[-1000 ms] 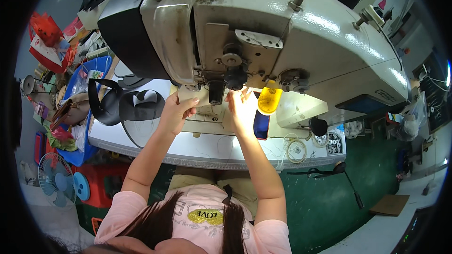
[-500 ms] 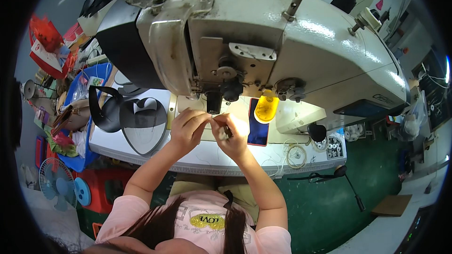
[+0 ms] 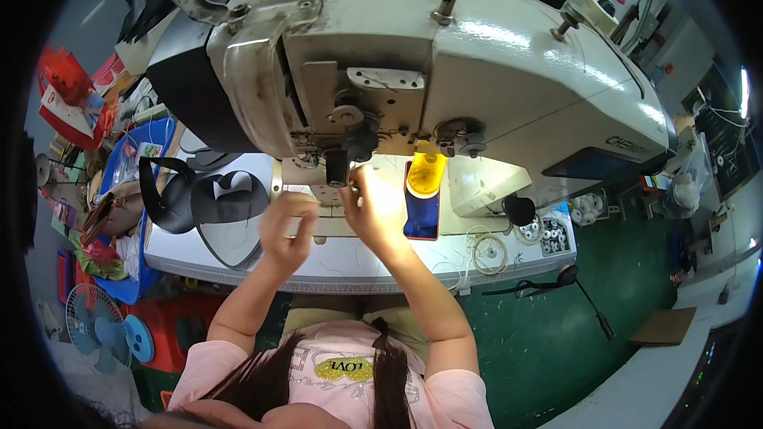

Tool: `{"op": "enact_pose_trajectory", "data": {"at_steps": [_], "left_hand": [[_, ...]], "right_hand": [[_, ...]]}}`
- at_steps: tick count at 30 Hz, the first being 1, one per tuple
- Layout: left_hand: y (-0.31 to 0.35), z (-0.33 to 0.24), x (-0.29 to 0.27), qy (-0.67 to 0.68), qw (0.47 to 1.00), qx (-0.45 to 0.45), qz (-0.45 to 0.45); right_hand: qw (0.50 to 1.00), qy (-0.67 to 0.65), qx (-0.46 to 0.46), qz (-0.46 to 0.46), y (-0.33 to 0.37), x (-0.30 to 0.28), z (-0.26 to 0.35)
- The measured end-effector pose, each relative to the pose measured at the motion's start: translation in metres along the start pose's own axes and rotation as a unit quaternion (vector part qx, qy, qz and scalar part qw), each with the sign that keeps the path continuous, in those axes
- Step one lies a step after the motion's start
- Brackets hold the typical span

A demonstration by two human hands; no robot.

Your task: The person sews black slipper uppers using an industrial sewing machine. They guide the material under the needle, trim threads with scissors, and handle a beige insole piece. The person repeatedly adjusts the slipper parts and the machine's thread path throughout the process.

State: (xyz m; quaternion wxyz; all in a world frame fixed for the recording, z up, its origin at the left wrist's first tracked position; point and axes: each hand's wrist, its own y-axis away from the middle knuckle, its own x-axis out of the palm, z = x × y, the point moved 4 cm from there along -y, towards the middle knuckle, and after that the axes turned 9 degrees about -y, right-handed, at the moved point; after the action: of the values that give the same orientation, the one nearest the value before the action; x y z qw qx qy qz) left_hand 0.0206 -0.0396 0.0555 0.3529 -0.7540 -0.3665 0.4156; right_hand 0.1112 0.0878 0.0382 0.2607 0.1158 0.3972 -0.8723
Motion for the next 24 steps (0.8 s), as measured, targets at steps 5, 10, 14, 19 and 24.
{"op": "enact_pose_trajectory", "data": {"at_steps": [5, 10, 14, 19, 24], "left_hand": [[0.022, 0.083, -0.011, 0.229, 0.901, -0.36, -0.077], [-0.008, 0.085, 0.017, 0.472, 0.666, -0.572, 0.079], [-0.004, 0.094, 0.023, 0.479, 0.683, -0.547, 0.076], [-0.001, 0.088, 0.024, 0.491, 0.682, -0.535, 0.093], [-0.008, 0.078, 0.027, 0.459, 0.697, -0.549, 0.057]], "right_hand": [[0.973, -0.203, 0.099, -0.046, 0.023, -0.017, -0.019], [0.989, -0.063, 0.038, -0.127, 0.051, -0.039, -0.034], [0.976, 0.065, -0.051, -0.203, 0.066, -0.095, -0.035], [0.898, 0.291, -0.126, -0.304, 0.06, -0.185, -0.005], [0.91, 0.29, -0.083, -0.284, 0.057, -0.205, -0.022]]}}
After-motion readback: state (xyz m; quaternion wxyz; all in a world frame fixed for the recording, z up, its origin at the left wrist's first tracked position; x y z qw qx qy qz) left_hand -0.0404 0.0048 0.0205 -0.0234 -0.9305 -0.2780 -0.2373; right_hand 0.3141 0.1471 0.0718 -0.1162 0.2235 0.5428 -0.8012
